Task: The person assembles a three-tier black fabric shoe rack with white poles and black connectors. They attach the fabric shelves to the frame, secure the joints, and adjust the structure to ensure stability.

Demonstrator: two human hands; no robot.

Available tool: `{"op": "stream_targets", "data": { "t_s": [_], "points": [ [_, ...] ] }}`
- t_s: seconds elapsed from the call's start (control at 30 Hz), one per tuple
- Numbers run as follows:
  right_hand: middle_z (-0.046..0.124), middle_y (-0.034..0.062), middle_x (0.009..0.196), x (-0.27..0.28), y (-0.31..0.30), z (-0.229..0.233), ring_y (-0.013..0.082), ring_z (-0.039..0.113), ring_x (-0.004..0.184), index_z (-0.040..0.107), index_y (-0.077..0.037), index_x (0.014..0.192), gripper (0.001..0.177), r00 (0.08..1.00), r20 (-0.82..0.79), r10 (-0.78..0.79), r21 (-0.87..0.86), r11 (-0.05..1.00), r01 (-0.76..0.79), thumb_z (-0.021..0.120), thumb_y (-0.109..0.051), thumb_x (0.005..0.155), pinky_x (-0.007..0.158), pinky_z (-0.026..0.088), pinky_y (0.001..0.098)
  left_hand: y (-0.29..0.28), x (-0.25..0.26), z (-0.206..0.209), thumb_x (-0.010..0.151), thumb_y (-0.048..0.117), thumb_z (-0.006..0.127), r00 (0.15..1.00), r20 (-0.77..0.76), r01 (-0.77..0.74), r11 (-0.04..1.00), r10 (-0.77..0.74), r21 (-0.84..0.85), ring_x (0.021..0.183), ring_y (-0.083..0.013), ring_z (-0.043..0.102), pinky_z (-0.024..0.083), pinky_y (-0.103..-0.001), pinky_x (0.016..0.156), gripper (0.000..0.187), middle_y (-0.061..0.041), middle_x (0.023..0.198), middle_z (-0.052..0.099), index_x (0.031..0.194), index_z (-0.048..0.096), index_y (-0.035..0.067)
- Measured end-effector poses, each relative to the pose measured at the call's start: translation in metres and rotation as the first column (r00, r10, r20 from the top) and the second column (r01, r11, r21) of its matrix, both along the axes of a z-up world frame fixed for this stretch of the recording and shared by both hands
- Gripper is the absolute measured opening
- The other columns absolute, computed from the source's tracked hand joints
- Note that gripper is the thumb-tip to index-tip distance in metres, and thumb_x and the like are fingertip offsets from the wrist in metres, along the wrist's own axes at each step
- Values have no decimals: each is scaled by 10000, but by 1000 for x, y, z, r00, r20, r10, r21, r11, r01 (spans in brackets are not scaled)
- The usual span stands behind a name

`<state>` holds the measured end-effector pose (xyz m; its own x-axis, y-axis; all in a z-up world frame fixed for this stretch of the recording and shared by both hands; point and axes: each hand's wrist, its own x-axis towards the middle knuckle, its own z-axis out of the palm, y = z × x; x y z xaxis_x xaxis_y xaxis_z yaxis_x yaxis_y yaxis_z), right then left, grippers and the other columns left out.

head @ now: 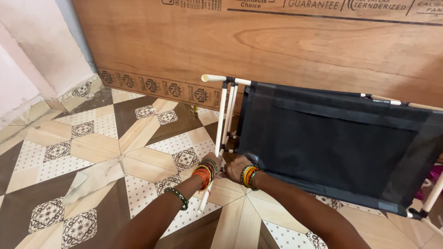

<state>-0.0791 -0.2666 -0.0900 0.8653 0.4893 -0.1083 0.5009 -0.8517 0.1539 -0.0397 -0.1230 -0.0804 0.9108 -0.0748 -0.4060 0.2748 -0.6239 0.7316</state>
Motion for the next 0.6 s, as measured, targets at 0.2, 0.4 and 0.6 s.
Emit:
{"op": "stream_targets", "data": {
  "t_s": [0.2, 0.4, 0.6],
  "points": [
    [748, 161, 936, 9, 1, -12, 291, 731, 865, 761, -77, 954, 621, 990, -130, -61, -84, 995, 51, 422, -590, 1042, 794, 559, 422, 1, -2, -4, 1029, 329, 513, 1000, -9, -29, 999, 28, -45, 582, -292, 726, 617, -378, 523, 434, -194, 758, 718, 1128, 664, -66],
    [748, 163, 1106, 22, 1, -24, 309, 706, 1046, 697, -120, 1139, 465, 999, -42, 9, -69, 998, -12, 440, -483, 1004, 905, 538, 455, 10, 15, -6, 1032, 326, 505, 997, -43, 69, 998, -68, 8, 574, -258, 703, 584, -363, 520, 458, -186, 741, 706, 1113, 681, -89],
    [585, 146, 1373, 10, -29, 29, 291, 507, 1339, 553, -78, 1351, 574, 817, 261, 515, -217, 855, -471, 458, -573, 1078, 1229, 287, 518, 38, 44, -5, 973, 262, 547, 998, -67, -29, 979, 16, -204, 663, -275, 698, 629, -377, 558, 377, -178, 871, 696, 1170, 635, -47]
  ]
}}
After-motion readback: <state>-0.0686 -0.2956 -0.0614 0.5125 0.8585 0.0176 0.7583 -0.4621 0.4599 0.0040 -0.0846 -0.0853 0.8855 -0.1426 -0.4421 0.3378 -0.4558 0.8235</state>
